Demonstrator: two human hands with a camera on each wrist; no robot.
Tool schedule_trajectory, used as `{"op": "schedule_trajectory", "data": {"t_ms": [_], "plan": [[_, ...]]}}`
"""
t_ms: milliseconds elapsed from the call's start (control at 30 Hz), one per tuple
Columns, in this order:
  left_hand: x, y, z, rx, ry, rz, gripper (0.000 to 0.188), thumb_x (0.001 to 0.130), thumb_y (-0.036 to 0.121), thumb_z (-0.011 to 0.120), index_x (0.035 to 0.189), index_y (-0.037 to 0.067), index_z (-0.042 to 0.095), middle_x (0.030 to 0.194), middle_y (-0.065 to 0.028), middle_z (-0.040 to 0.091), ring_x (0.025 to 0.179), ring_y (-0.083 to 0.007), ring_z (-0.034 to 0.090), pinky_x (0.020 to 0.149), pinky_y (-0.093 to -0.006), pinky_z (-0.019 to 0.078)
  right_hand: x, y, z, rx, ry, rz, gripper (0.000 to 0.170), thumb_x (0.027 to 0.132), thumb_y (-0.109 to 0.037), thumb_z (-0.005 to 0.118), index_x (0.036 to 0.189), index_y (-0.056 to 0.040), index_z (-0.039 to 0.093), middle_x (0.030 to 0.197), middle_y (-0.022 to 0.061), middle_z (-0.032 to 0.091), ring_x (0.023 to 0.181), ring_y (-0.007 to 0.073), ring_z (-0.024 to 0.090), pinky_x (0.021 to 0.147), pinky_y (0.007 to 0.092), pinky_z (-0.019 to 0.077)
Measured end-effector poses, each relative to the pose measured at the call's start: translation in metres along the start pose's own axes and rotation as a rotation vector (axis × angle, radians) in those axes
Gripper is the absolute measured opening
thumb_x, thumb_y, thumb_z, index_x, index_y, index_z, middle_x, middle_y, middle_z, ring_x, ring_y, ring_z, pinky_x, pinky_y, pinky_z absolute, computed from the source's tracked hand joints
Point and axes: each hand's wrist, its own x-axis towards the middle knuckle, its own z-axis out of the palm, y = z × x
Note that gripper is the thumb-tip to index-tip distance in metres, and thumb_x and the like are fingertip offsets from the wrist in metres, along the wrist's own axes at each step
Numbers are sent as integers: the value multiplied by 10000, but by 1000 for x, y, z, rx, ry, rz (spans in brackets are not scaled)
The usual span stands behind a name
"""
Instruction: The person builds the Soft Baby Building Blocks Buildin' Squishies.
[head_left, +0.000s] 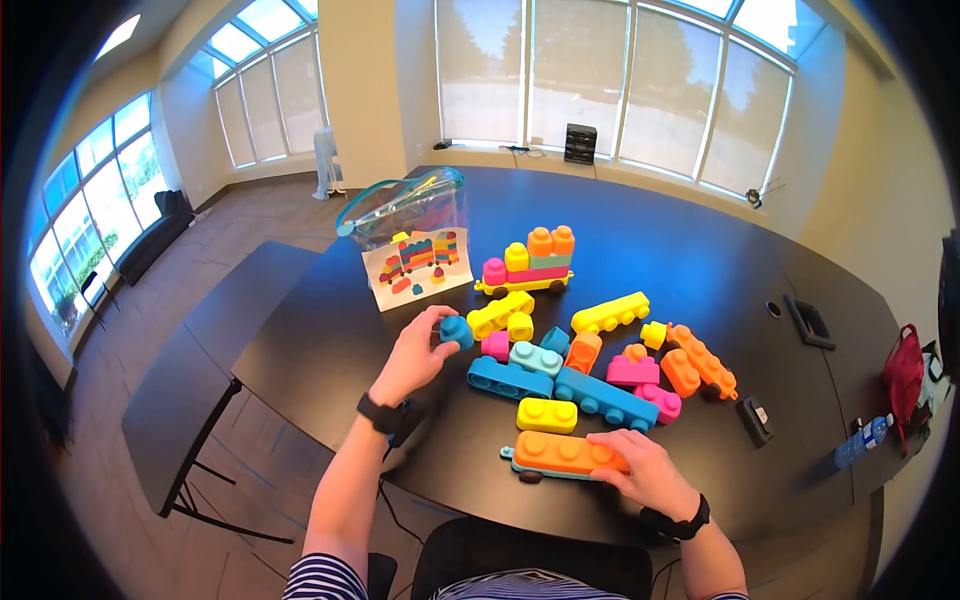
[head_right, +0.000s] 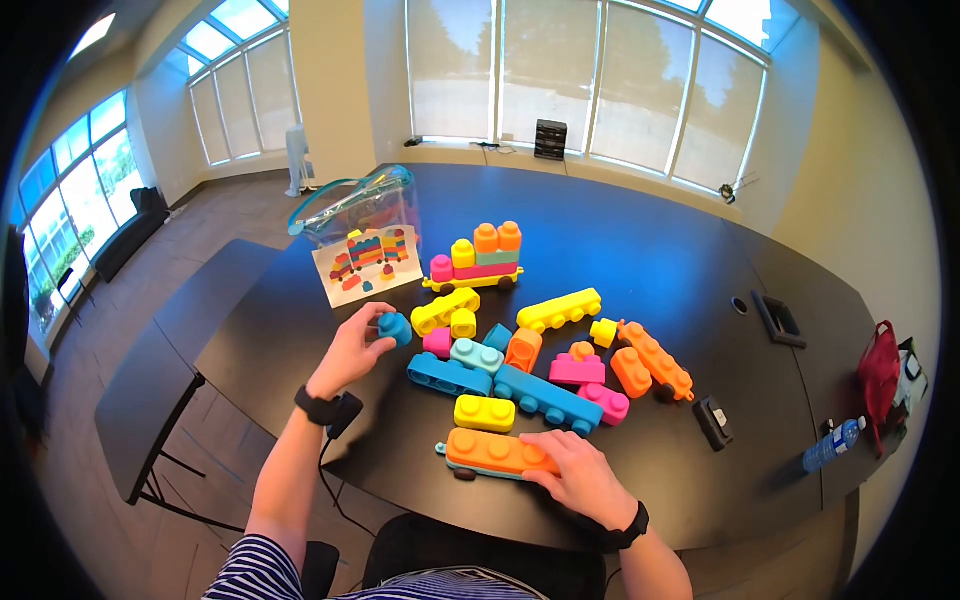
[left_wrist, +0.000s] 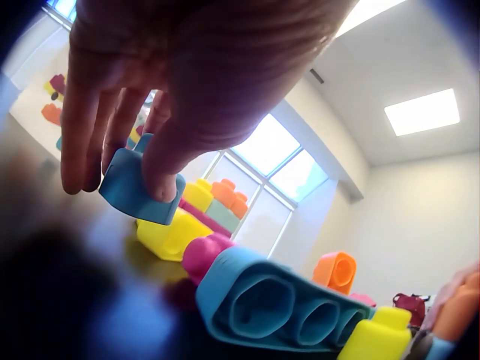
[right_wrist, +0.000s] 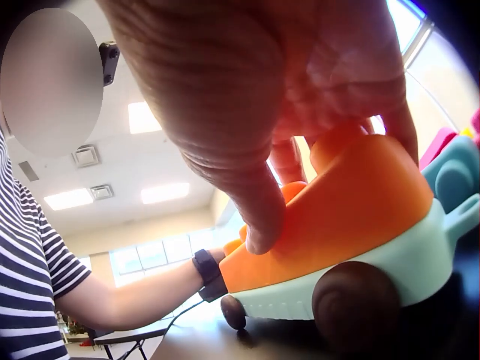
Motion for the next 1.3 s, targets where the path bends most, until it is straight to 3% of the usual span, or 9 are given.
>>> {"op": "schedule_trajectory", "data": {"t_ms": [67, 167, 300, 467, 567, 733, 1300], "plan": [[-12, 19, -4, -137, -59, 85, 520, 920, -56, 728, 1405, 65, 585, 1281, -79, 631, 1184, -191, 664, 993, -368, 586, 2, 0, -1, -5, -11, -6, 467, 948, -267, 794, 1362, -113, 643, 1147, 120, 687, 1072, 346, 663, 939, 437, 546], [-34, 51, -1, -216, -72, -11, 536, 917, -64, 729, 1414, 76, 588, 1295, -70, 609, 1176, -193, 665, 1008, -359, 579, 2, 1, 2, -1, 5, -27, 454, 963, -270, 777, 1362, -108, 632, 1136, 118, 679, 1062, 343, 653, 935, 439, 538], [-53, 68, 9, -274, -267, 69, 555, 915, -53, 755, 1427, 91, 595, 1315, -48, 588, 1220, -174, 627, 1001, -340, 576, 1, 2, 1, -1, -27, 2, 445, 971, -270, 768, 1359, -103, 627, 1140, 120, 676, 1060, 340, 644, 944, 443, 530], [-71, 94, 31, -282, -446, 166, 529, 930, 37, 788, 1428, 68, 610, 1324, -107, 686, 1208, -256, 692, 1037, -399, 576, 0, 4, 2, 2, -33, 9, 454, 970, -275, 770, 1366, -105, 627, 1153, 121, 681, 1072, 337, 644, 952, 444, 526], [-77, 96, 41, -261, -460, 145, 555, 898, 28, 814, 1420, 54, 628, 1303, -111, 700, 1209, -248, 690, 1075, -386, 552, 1, 4, 2, 3, -32, 13, 461, 966, -278, 774, 1368, -105, 628, 1153, 120, 684, 1079, 337, 643, 957, 444, 526], [-87, 99, 52, -216, -432, 155, 564, 868, 76, 873, 1388, 75, 654, 1256, -108, 731, 1132, -280, 733, 1037, -397, 592, 1, 3, 1, 18, -36, 22, 464, 957, -281, 782, 1362, -110, 633, 1163, 120, 687, 1096, 338, 641, 971, 445, 523], [-92, 94, 54, -211, -393, 116, 603, 843, 37, 875, 1403, 76, 654, 1268, -120, 743, 1135, -294, 740, 1008, -414, 614, 2, 3, 5, 2, -29, 1, 463, 960, -273, 781, 1366, -115, 625, 1143, 119, 674, 1073, 339, 634, 963, 438, 522]]}}
